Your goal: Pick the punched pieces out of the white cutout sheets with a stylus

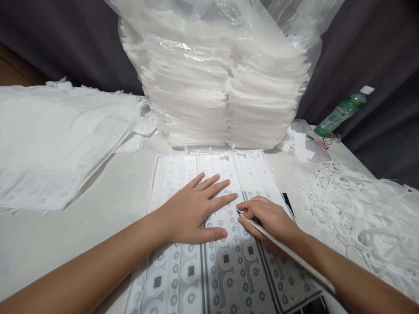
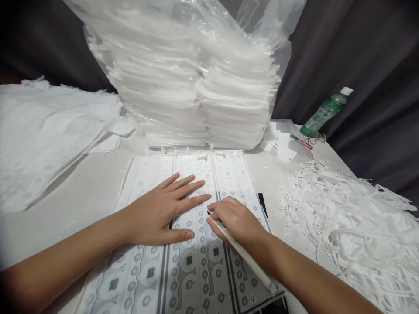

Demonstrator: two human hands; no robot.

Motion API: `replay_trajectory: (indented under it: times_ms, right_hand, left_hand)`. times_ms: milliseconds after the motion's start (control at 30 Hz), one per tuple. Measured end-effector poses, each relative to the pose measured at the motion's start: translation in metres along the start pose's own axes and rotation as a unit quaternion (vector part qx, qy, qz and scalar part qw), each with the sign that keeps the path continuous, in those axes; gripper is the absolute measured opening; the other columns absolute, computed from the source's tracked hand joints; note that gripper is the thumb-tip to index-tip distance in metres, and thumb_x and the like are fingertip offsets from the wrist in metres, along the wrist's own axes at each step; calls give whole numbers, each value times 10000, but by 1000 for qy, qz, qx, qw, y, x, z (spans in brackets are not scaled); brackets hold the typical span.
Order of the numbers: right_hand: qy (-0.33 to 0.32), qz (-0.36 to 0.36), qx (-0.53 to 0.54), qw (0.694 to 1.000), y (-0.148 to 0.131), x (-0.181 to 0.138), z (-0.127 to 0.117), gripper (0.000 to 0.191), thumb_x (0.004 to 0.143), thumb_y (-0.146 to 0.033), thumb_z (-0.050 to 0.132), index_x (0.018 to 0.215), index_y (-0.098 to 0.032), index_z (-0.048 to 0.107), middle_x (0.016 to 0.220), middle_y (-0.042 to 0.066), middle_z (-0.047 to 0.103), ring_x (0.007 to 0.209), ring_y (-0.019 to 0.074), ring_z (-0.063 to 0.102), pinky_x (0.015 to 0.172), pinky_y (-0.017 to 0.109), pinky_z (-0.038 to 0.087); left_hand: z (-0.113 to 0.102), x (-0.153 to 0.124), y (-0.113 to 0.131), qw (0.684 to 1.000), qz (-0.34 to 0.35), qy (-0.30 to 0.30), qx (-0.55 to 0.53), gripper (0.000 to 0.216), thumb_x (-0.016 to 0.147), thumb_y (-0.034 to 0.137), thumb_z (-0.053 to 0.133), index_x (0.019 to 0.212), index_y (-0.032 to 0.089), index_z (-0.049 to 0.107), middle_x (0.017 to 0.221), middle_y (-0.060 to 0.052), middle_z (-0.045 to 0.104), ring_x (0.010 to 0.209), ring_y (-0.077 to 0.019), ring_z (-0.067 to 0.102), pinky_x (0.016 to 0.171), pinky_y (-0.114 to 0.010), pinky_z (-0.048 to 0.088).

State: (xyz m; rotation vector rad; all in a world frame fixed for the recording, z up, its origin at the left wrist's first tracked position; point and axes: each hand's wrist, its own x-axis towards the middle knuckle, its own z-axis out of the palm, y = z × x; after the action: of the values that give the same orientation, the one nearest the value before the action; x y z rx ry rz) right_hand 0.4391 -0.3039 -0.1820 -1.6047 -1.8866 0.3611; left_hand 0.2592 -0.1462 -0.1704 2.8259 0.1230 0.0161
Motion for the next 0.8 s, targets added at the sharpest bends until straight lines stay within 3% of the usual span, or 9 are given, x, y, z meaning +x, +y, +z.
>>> replay_trajectory:
  times_ms: [167,300,433,533,667,800]
  right_hand:
    - [-18,-108,-202,973,-7,-6,8,243,880,-15,432,730,-164,552,795,119,663,831,227,610,723,359,547]
    - [-6,-107,-217,970,-7,-6,10,211,875,-7,425,791,-139,567,874,154,656,859,237,592,763,381,543]
    - [37,-45,-141,988,0,-5,1,169,914,-84,411,865,-170,548,948,144,655,958,244,593,801,403,537]
    - [88,48,-43,994,2,-7,-19,128,925,-185,456,860,-205,564,977,107,681,950,229,635,792,400,537]
    - [96,210,110,967,5,-16,-40,140,870,-292,580,757,-213,603,959,67,698,852,204,664,709,339,520]
    - [72,244,208,945,14,-19,-30,157,822,-338,635,743,-206,603,841,36,674,708,156,617,606,282,470]
  left_hand:
    - [0,1,1,1000,-3,-10,6,746,830,724,409,1450,318,328,1532,-78,270,1396,-383,220,1105,-611,143]
    - [2,0,1,1000,-6,-9,8,775,815,741,415,1459,324,304,1544,-68,240,1403,-380,203,1112,-603,115]
    - [2,1,-2,1000,-6,-16,5,827,778,768,440,1461,326,296,1550,-61,218,1409,-382,178,1119,-599,86]
    - [0,1,-10,1000,6,-23,6,855,758,777,462,1470,349,260,1555,-55,195,1412,-386,158,1120,-604,66]
    - [-6,-1,-21,999,29,-36,8,870,743,772,495,1472,385,220,1553,-50,196,1406,-402,162,1105,-633,70]
    - [-12,-4,-22,999,31,-32,7,745,789,709,515,1425,354,357,1527,-61,292,1396,-391,215,1102,-635,113]
